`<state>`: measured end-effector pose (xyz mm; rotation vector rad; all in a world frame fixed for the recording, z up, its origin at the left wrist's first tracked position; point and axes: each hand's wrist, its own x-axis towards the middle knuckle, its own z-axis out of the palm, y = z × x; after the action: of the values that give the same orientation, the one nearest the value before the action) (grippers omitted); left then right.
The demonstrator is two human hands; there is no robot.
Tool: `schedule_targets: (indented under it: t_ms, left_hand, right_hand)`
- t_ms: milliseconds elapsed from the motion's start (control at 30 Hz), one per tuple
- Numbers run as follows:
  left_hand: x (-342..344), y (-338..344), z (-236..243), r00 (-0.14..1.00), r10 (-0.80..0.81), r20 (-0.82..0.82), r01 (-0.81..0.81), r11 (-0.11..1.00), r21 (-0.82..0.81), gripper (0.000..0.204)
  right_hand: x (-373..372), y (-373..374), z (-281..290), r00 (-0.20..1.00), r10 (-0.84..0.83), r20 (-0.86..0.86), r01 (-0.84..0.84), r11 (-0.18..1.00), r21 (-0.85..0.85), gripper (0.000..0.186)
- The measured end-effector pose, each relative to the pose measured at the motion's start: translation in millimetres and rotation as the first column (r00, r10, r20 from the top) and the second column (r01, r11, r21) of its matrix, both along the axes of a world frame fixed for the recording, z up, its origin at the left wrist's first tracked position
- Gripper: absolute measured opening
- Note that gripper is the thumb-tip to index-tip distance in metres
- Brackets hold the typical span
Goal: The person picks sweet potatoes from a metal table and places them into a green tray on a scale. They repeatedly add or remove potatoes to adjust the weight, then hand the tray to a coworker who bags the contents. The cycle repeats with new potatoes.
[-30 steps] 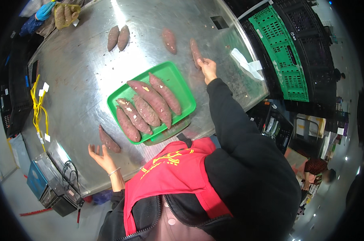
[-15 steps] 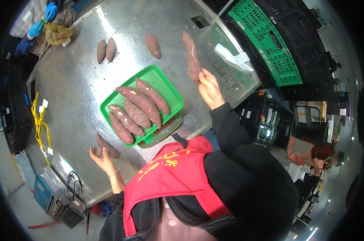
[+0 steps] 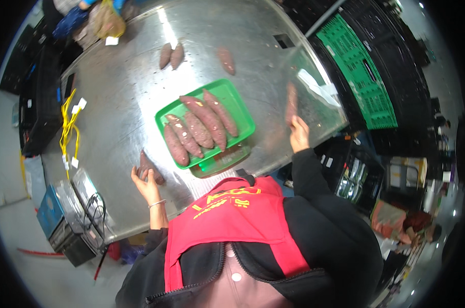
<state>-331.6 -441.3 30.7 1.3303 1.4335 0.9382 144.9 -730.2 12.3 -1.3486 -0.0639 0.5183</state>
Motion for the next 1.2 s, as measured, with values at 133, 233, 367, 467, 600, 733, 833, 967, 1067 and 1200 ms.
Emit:
schedule_targets:
  t_ms: [133, 233, 367, 467, 600, 733, 833, 967, 1067, 1200]
  left_hand:
    - [-2.1, -8.0, 4.0, 0.995, 0.082, -0.051, -0.083, 0.996, -0.034, 0.066]
    - [0.8, -11.9, 6.2, 0.989, 0.086, -0.116, -0.091, 0.995, -0.036, 0.066]
    - [10.3, -8.5, 9.9, 0.992, 0.099, -0.083, -0.102, 0.994, -0.029, 0.064]
    - [11.8, -5.0, 15.1, 0.99, 0.124, -0.069, -0.123, 0.992, 0.011, 0.063]
    - [7.0, 6.4, 18.3, 0.984, 0.166, -0.061, -0.166, 0.986, 0.012, 0.061]
    - [10.1, 20.8, 16.7, 0.976, 0.21, -0.057, -0.208, 0.977, 0.037, 0.058]
    - [10.3, 24.4, 17.9, 0.976, 0.214, 0.024, -0.214, 0.977, -0.021, 0.053]
    - [3.5, 20.4, 16.9, 0.973, 0.198, 0.118, -0.195, 0.98, -0.033, 0.049]
    - [-4.9, 20.3, 13.7, 0.976, 0.215, 0.031, -0.215, 0.976, 0.01, 0.048]
    - [-13.1, 19.7, 13.9, 0.956, 0.267, 0.124, -0.271, 0.962, 0.019, 0.048]
  right_hand:
    - [26.4, -47.9, -50.5, 0.908, -0.372, 0.192, 0.415, 0.859, -0.3, 0.029]
    - [31.0, -75.1, -60.6, 0.818, 0.005, 0.575, 0.521, 0.416, -0.745, 0.035]
    - [14.4, -70.1, -51.8, 0.775, 0.284, 0.564, 0.558, 0.111, -0.823, 0.053]
    - [3.1, -50.2, -30.9, 0.808, 0.251, 0.534, 0.548, 0.016, -0.837, 0.057]
    - [-4.7, -12.1, -4.4, 0.675, 0.312, 0.669, 0.662, 0.145, -0.735, 0.063]
    - [-15.3, 30.7, 11.9, 0.767, 0.293, 0.571, 0.358, 0.542, -0.76, 0.051]
    - [-38.3, 59.2, 6.4, 0.624, 0.537, 0.567, 0.228, 0.569, -0.79, 0.047]
    - [-69.5, 67.5, 2.5, 0.383, 0.779, 0.496, 0.248, 0.431, -0.868, 0.057]
    - [-82.3, 67.7, 2.7, 0.348, 0.826, 0.444, 0.237, 0.381, -0.894, 0.057]
    - [-82.7, 65.8, 7.9, 0.428, 0.834, 0.349, 0.165, 0.308, -0.937, 0.057]
